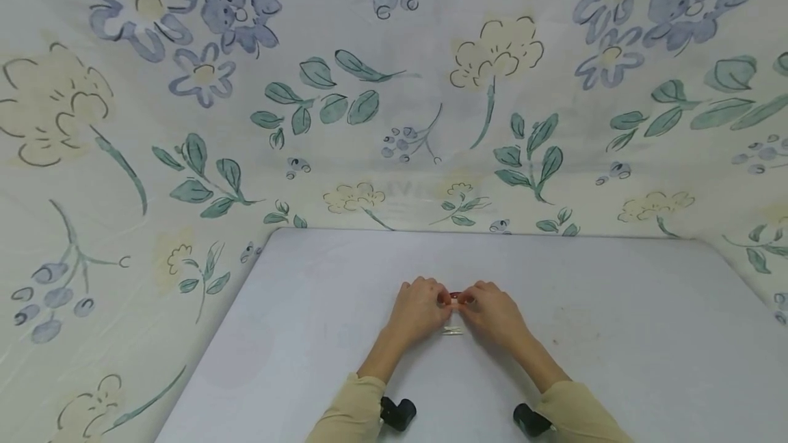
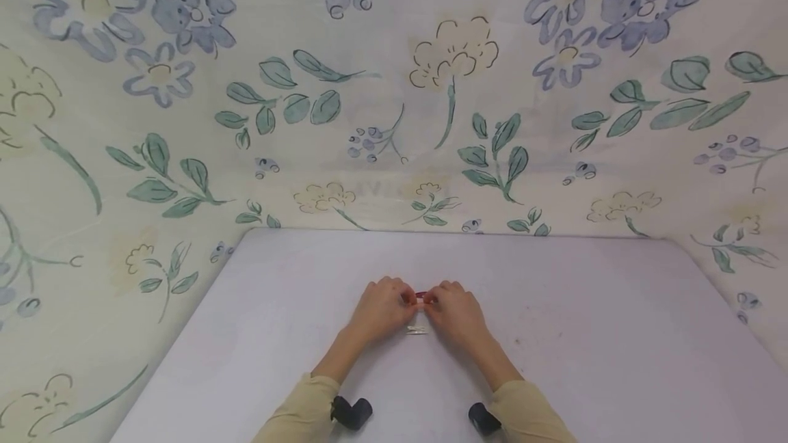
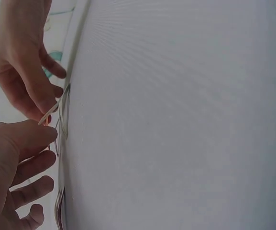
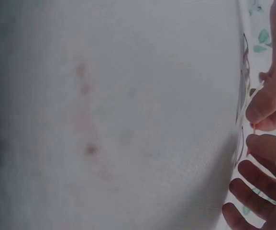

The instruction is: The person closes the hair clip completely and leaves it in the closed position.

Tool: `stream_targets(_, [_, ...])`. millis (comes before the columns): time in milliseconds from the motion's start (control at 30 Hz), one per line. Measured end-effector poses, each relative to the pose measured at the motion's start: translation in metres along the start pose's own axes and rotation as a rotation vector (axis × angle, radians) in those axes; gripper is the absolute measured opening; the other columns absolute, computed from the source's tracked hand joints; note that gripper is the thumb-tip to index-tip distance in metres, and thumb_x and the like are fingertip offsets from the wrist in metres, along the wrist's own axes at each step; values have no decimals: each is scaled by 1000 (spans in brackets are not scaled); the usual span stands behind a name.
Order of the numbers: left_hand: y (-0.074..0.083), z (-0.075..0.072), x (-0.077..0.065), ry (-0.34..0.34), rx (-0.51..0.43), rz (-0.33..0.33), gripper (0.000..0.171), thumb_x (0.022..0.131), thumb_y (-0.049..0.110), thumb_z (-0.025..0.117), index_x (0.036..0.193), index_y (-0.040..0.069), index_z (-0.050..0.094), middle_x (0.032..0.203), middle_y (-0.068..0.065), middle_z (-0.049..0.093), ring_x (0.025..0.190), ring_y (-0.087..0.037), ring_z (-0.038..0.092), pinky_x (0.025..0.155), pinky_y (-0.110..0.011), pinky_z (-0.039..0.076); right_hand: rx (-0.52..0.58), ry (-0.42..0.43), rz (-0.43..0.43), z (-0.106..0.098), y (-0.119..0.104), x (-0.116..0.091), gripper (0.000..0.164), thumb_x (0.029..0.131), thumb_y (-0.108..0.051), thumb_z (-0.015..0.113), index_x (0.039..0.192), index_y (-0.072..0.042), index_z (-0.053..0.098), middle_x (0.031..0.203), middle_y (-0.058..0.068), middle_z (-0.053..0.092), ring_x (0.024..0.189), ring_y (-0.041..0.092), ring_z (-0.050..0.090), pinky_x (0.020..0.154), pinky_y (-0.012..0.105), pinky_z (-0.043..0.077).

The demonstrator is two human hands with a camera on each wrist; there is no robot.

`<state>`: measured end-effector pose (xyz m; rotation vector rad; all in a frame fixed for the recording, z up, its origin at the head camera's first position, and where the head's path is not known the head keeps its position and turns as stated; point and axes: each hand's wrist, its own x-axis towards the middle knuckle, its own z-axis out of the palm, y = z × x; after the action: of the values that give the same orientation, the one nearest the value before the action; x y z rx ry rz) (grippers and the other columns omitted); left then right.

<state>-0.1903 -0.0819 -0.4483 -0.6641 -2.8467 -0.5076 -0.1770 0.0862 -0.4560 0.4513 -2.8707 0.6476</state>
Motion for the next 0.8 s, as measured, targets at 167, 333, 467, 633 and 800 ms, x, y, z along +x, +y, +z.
stream_targets(167, [-1,2,0,9,7,7,15,83,33,78,79,19,73,77,9,64,78,-13,58,66,-30,38,-16,8,-15,2,0,0,15,85,-24,77,89,-11,73,86,0,65,87,22,60,75,42,51])
stream_targets(333, [0,3,0,1,18,12,12,81,30,78,80,19,74,77,8,63,79,-14,59,66,-31,39,-22,8,-9,4,1,0,13,84,-21,78,89,-10,73,85,0,65,86,21,60,75,41,51])
stream_targets(467, [-1,4,0,4,20,14,10,80,27,79,82,18,74,77,7,64,78,-14,58,66,-32,39,-19,-7,8,4,0,0,13,82,-16,79,92,-10,74,87,1,66,87,21,60,76,41,51])
stream_targets(633, [-1,5,0,-5,27,3,10,80,27,78,84,18,75,79,7,64,80,-14,59,66,-31,39,-8,-8,17,4,0,0,15,82,-14,79,95,-10,74,89,1,66,88,21,60,77,41,51])
stream_targets(800, [0,3,0,-14,18,-3,11,81,27,77,87,18,75,79,7,63,81,-13,59,68,-31,39,10,6,17,3,0,-1,16,82,-13,79,97,-11,74,90,1,67,89,22,61,77,41,51])
